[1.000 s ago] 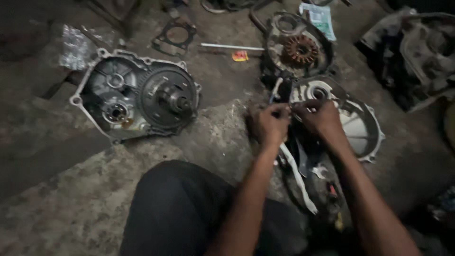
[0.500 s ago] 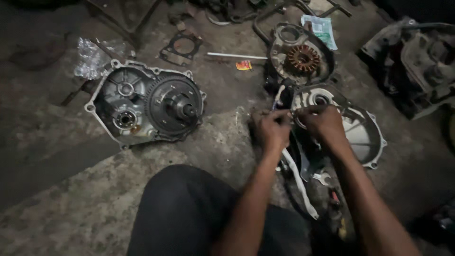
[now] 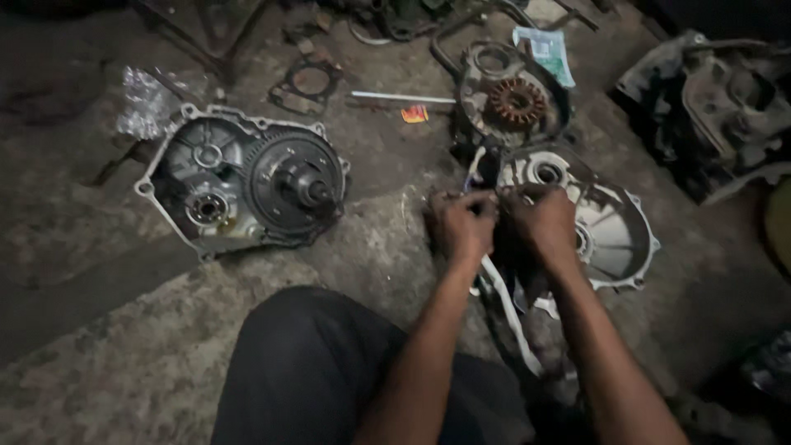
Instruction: The person is positioning and fitting metal components and a bracket into an engine casing by hand.
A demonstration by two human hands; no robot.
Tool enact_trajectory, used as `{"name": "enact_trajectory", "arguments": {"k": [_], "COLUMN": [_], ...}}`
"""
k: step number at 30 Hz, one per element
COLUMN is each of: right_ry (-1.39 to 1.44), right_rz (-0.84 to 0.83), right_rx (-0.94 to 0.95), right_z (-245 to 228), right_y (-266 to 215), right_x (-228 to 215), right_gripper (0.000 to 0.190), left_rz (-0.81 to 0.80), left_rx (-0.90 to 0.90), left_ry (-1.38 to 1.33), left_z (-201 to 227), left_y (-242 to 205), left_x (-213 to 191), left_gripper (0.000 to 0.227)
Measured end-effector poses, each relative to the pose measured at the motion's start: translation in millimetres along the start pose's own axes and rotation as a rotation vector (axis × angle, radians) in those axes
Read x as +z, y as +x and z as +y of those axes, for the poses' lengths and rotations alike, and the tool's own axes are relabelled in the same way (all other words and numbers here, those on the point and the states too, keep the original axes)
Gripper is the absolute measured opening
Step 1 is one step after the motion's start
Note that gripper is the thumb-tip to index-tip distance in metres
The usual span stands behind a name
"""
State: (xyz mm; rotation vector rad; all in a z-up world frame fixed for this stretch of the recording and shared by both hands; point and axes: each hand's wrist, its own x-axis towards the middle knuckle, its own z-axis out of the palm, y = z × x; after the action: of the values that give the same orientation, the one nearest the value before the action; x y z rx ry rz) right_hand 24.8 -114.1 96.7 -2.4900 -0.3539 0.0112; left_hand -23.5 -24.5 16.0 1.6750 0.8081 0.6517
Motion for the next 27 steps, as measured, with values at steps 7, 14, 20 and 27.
{"name": "enact_trajectory", "arguments": {"k": [7, 14, 20, 27], "right_ry": [-0.058, -0.133, 0.183, -0.038], "right_rz": [0.027, -0.070, -0.151, -0.175], "right_rx": [-0.051, -0.149, 0.139, -0.205], "right_z": [5, 25, 39, 22], "right_y": [-1, 27, 16, 6], "right_x": [-1, -4, -26, -60], "right_gripper": [0.033, 0.030, 0.037, 0.034], "left_rz": [0.022, 0.004, -0.038, 0.011], "left_rx": [0.025, -0.034, 0.013, -0.097], "left_ry": [-0.081, -0.108, 0.007, -0.088], "left_z": [-4, 5, 17, 10], "left_y": [-1, 7, -3, -2], "left_x": [1, -1, -17, -11], "left_gripper": [0.017, 0.017, 0.021, 0.022]}}
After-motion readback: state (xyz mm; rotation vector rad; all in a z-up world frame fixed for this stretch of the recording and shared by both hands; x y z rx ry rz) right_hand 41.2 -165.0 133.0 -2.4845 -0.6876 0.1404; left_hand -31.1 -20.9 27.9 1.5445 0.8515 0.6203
